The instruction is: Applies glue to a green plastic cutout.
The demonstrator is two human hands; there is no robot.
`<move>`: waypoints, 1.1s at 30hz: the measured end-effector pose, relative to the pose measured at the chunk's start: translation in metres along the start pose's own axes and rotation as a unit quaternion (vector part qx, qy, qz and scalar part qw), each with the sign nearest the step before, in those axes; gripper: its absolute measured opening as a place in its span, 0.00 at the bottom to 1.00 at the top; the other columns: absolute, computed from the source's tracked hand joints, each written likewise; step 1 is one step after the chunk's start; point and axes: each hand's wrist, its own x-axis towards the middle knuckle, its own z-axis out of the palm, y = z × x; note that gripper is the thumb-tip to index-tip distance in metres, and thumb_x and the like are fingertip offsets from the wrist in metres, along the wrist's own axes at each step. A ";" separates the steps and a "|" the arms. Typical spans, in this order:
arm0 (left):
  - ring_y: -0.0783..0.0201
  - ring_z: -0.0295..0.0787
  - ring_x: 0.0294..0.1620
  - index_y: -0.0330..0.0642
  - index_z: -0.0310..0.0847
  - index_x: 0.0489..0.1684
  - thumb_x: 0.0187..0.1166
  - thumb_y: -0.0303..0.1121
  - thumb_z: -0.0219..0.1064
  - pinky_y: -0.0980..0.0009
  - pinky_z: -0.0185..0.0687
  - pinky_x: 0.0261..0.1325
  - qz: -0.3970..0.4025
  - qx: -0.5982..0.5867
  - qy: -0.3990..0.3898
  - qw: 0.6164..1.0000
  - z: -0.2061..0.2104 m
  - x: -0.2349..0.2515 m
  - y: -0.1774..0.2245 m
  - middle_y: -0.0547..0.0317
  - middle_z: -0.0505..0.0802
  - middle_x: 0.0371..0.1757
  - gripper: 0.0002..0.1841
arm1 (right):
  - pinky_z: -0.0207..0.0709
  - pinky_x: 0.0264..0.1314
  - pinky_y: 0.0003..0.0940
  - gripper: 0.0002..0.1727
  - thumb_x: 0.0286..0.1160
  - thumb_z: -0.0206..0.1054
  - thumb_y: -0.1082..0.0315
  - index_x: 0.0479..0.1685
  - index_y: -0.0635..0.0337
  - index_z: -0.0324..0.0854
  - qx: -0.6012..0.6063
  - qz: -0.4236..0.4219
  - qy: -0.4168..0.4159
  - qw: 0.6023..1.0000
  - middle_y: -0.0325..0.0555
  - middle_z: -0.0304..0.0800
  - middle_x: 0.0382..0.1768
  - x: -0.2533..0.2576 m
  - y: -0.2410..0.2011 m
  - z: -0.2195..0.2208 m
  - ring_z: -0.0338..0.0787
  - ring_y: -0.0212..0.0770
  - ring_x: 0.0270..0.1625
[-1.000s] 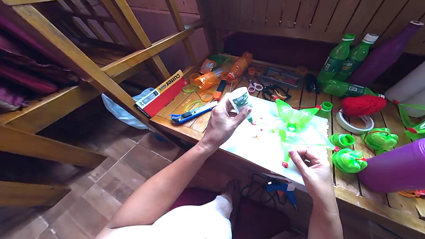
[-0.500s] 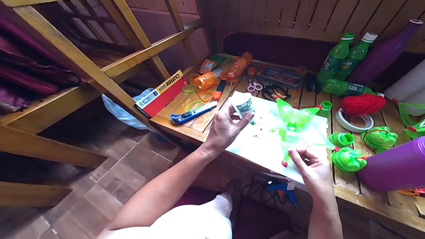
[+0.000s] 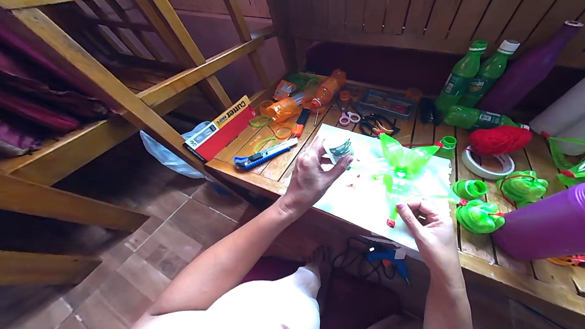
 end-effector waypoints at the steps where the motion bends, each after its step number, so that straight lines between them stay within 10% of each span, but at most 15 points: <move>1: 0.70 0.94 0.53 0.26 0.76 0.64 0.78 0.30 0.73 0.75 0.90 0.58 0.003 0.002 0.005 1.000 -0.001 0.001 0.001 0.48 0.92 0.54 0.21 | 0.72 0.33 0.07 0.09 0.74 0.72 0.63 0.31 0.58 0.88 -0.001 -0.001 0.000 1.000 0.31 0.83 0.33 0.000 0.000 0.000 0.78 0.13 0.31; 33: 0.68 0.94 0.53 0.25 0.77 0.62 0.78 0.30 0.74 0.73 0.90 0.58 0.021 0.021 0.007 1.000 0.000 -0.002 -0.005 0.45 0.92 0.53 0.21 | 0.72 0.33 0.07 0.09 0.74 0.71 0.64 0.31 0.59 0.87 0.010 -0.011 0.002 1.000 0.31 0.84 0.34 0.000 0.002 0.001 0.78 0.14 0.31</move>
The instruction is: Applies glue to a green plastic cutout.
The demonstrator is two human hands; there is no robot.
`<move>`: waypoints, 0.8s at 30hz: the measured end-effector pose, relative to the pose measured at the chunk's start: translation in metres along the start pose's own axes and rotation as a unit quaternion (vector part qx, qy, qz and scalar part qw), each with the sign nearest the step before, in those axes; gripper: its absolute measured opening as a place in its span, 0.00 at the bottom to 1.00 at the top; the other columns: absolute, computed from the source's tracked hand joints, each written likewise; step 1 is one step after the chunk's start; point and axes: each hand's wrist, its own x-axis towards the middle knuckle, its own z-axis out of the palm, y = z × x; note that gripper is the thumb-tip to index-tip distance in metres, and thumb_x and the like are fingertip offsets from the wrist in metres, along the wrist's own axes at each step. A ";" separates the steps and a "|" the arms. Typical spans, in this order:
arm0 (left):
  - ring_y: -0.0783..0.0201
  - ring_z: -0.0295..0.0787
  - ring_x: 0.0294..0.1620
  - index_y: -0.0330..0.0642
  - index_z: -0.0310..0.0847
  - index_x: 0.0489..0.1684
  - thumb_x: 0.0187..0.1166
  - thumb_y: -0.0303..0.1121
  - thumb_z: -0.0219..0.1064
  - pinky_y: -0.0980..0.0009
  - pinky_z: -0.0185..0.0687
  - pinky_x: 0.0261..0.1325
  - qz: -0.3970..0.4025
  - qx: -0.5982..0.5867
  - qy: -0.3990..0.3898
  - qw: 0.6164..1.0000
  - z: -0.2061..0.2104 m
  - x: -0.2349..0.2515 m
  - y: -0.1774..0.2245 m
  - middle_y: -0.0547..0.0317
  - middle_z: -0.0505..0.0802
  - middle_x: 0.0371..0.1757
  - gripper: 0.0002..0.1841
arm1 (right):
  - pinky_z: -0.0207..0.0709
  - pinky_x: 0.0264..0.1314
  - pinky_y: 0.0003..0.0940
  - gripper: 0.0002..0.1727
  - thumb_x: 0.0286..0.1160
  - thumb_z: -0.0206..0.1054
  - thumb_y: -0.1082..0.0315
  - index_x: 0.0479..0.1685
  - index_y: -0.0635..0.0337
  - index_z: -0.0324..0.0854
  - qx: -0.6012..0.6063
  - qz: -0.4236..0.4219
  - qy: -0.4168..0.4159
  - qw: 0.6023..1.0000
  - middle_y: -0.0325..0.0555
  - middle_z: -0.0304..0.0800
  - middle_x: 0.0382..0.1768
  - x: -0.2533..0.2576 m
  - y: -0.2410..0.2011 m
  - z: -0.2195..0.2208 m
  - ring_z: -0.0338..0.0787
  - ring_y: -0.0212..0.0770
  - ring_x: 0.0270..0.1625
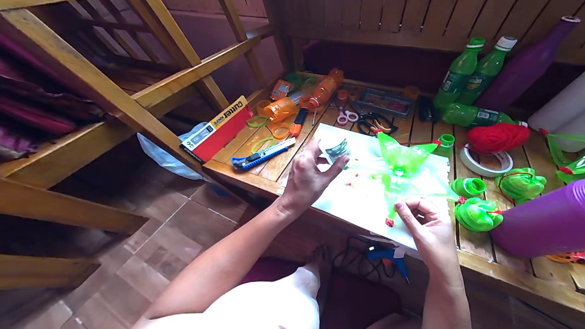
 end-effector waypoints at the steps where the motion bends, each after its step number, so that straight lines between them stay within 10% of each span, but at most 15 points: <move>1: 0.68 0.94 0.53 0.25 0.77 0.62 0.78 0.30 0.74 0.74 0.90 0.58 -0.004 -0.001 0.001 1.000 -0.001 0.000 0.000 0.46 0.92 0.53 0.21 | 0.73 0.33 0.07 0.09 0.75 0.71 0.64 0.31 0.59 0.88 0.000 0.000 0.000 1.000 0.31 0.84 0.34 0.000 0.000 0.000 0.78 0.14 0.31; 24: 0.73 0.93 0.53 0.31 0.74 0.66 0.79 0.29 0.72 0.76 0.90 0.57 -0.060 -0.068 0.014 0.996 -0.006 0.008 -0.001 0.54 0.91 0.56 0.21 | 0.72 0.33 0.07 0.09 0.75 0.72 0.63 0.31 0.59 0.88 0.000 0.007 -0.001 1.000 0.31 0.84 0.34 0.000 0.000 -0.001 0.78 0.14 0.31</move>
